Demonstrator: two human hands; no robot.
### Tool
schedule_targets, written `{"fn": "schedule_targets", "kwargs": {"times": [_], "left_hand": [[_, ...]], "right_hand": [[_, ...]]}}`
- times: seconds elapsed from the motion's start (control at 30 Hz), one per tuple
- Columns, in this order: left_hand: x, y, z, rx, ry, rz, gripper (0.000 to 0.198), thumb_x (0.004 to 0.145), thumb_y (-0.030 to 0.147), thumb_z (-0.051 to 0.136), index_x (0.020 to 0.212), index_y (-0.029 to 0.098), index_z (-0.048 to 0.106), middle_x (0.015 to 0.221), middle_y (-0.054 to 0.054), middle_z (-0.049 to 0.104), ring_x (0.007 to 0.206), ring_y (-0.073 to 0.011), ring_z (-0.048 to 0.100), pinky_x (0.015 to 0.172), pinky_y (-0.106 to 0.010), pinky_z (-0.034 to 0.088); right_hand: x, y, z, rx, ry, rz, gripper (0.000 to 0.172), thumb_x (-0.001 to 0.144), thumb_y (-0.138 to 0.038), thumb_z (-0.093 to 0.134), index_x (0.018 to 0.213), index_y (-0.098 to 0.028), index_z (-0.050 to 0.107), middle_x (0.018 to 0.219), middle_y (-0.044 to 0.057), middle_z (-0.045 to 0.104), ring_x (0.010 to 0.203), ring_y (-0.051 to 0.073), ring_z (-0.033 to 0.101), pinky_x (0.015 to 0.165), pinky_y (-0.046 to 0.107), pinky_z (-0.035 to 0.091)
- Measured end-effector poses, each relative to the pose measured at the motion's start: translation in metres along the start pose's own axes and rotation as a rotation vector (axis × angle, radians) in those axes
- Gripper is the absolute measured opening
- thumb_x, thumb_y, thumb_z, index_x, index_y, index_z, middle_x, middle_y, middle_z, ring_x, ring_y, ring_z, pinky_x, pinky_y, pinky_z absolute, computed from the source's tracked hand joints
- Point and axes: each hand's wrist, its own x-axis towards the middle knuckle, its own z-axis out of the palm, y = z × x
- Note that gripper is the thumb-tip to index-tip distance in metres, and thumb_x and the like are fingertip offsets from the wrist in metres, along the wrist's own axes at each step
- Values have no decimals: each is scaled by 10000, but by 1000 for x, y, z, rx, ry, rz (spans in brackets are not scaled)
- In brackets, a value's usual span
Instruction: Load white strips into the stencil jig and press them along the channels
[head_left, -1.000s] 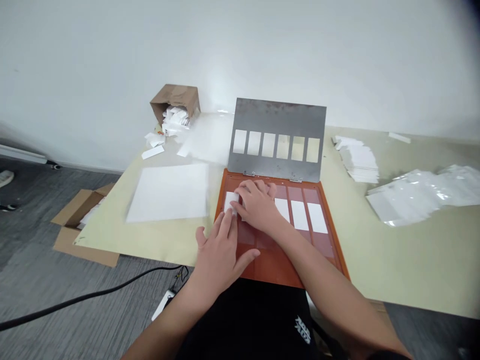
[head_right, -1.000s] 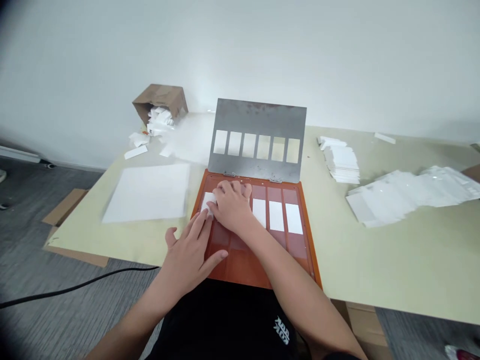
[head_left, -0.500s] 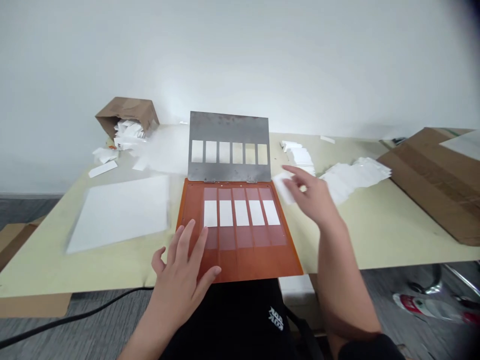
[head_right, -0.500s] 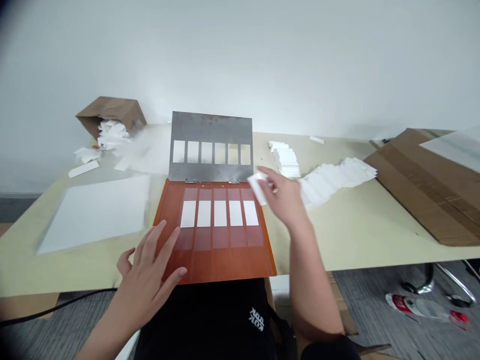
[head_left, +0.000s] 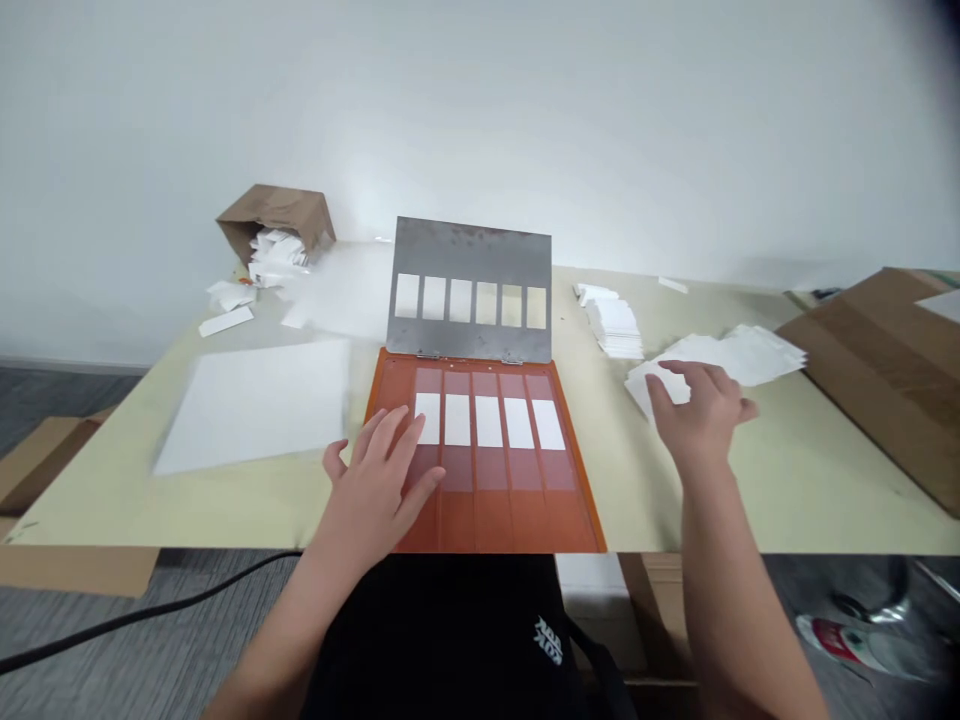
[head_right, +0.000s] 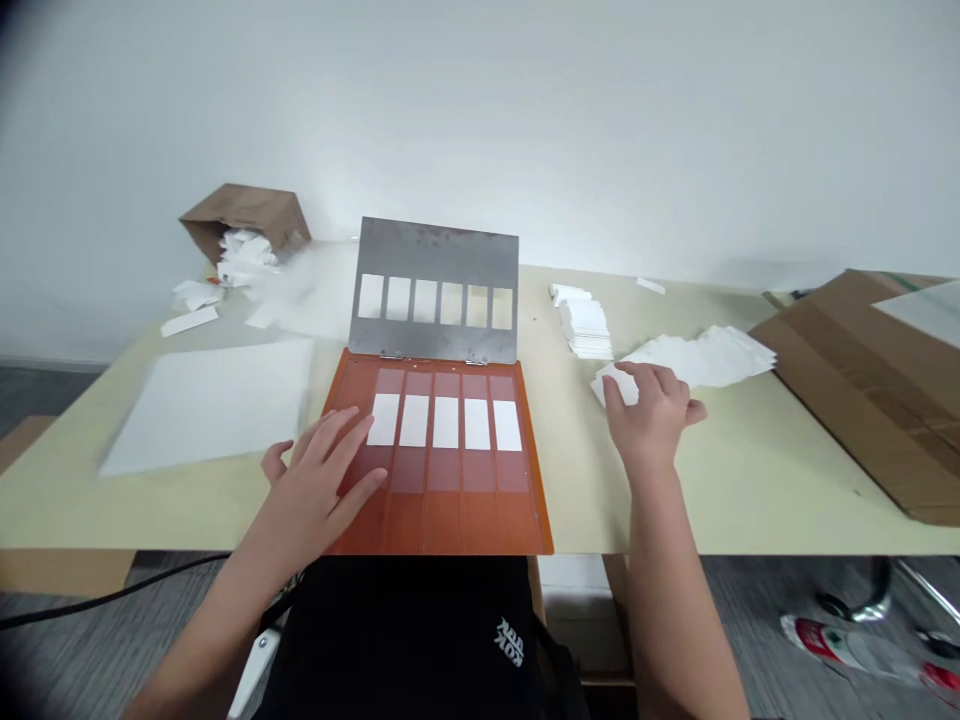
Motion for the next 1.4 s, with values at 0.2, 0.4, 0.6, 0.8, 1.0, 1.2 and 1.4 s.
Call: {"fn": "schedule_targets", "kwargs": {"times": [0.2, 0.4, 0.6, 0.8, 1.0, 1.2, 1.4], "left_hand": [[2, -24, 8, -83, 12, -137, 372, 970, 384, 434, 1298, 258, 554, 1448, -139, 510, 1286, -298, 495, 1055, -592, 276], [2, -27, 13, -106, 24, -128, 390, 931, 374, 498, 1299, 252, 548, 1467, -142, 490, 1340, -312, 448, 1055, -591, 263], [0, -27, 14, -117, 9, -111, 389, 916, 382, 518, 1276, 243, 565, 1476, -140, 486, 1382, -324, 401, 1066, -594, 244], [-1, -29, 16, -135, -10, -106, 435, 858, 371, 582, 1273, 244, 553, 1490, -128, 473, 1397, -337, 379, 1062, -611, 222], [-1, -30, 19, -155, 5, -95, 435, 840, 359, 601, 1259, 249, 551, 1479, -115, 489, 1398, -340, 377, 1063, -608, 199], [-1, -30, 19, -155, 7, -98, 419, 839, 364, 601, 1242, 256, 555, 1470, -102, 501, 1398, -343, 382, 1062, -604, 195], [-1, -30, 20, -141, 5, -91, 408, 847, 373, 586, 1237, 261, 551, 1468, -106, 504, 1405, -340, 374, 1051, -608, 196]], "right_hand": [[-19, -120, -35, 534, -444, -505, 184, 909, -397, 576, 987, -266, 679, 1052, 48, 721, 1014, 229, 643, 891, 400, 420], [-44, -197, -2, 405, -746, -744, 257, 921, -392, 573, 1140, -280, 647, 1276, 68, 663, 1226, 284, 541, 1029, 560, 282], [-54, -200, 28, 327, -749, -801, 388, 872, -463, 615, 1207, -267, 634, 1367, 77, 608, 1324, 316, 462, 1064, 638, 243], [-57, -199, 30, 328, -778, -779, 368, 861, -480, 641, 1169, -279, 639, 1364, 72, 608, 1310, 324, 463, 1062, 649, 203], [-58, -200, 34, 305, -765, -787, 372, 863, -506, 638, 1162, -284, 644, 1355, 60, 612, 1289, 322, 482, 1066, 636, 213], [-59, -199, 35, 290, -743, -809, 370, 879, -526, 613, 1161, -289, 648, 1354, 58, 615, 1284, 322, 487, 1063, 615, 226], [-58, -199, 35, 317, -758, -805, 344, 903, -522, 585, 1149, -289, 640, 1350, 53, 616, 1274, 302, 491, 1063, 595, 205]]}}
